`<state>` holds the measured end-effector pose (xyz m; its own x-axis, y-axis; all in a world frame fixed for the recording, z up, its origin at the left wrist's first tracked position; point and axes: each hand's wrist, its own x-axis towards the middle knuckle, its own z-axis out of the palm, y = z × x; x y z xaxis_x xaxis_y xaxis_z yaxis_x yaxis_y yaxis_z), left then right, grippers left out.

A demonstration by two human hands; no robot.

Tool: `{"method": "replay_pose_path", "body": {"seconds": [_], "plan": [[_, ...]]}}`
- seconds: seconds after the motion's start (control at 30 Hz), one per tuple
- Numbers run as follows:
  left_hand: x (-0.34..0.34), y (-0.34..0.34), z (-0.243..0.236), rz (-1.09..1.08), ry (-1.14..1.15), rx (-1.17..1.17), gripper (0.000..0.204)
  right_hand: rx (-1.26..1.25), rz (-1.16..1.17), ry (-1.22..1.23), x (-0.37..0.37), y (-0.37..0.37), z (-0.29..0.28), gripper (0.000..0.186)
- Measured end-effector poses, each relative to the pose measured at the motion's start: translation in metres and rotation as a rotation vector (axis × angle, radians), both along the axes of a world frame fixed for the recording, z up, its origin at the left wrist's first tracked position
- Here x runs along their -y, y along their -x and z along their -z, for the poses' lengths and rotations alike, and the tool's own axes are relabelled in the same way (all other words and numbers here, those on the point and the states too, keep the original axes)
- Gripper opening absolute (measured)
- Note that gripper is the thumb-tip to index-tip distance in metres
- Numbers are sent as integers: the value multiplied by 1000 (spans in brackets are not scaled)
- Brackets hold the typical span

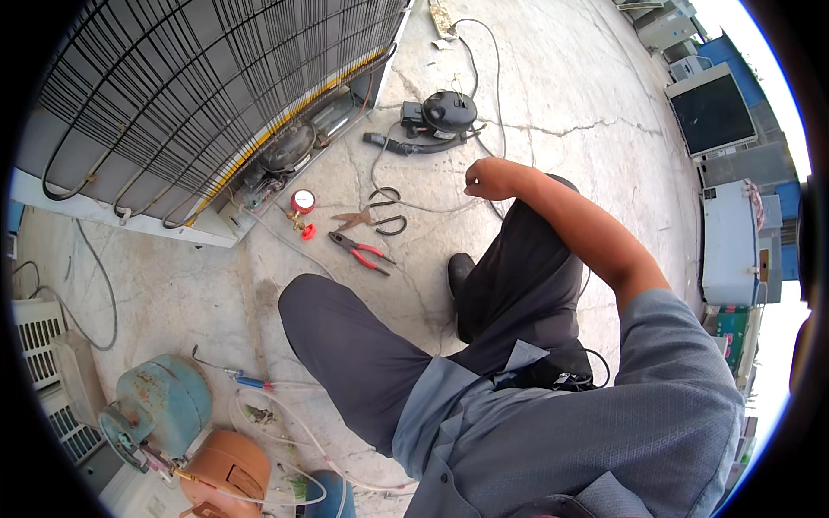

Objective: The person connects a power strip to a vacuum pump and attaches a hose to a pressure gauge on an air conditioner unit. They then walk to retrieve a plastic bottle, return to the unit, and pour liquid from the bottle into the air conditioner's internal components.

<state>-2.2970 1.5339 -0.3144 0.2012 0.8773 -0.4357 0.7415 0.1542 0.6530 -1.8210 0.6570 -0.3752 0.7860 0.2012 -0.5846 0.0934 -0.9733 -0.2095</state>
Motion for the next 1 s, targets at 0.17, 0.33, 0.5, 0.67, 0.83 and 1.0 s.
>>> {"method": "replay_pose_path", "body": {"seconds": [0.17,0.33,0.5,0.67,0.83,1.0], "plan": [[-17,11,-6,-71,110,142,46,46,-41,-42,-19,-9,-7,31],[-5,1,-12,123,118,-165,42,15,-97,-107,-62,-16,-16,32],[2,1,-1,113,11,-130,37,-25,-92,-69,-60,-24,-3,32],[1,4,2,127,-29,-129,32,8,-110,-16,-29,-30,20,32],[-3,3,13,152,-44,-112,27,57,-104,-56,-7,-32,24,31],[-19,32,18,163,-70,-104,22,-88,209,-136,-15,-29,7,34]]}}
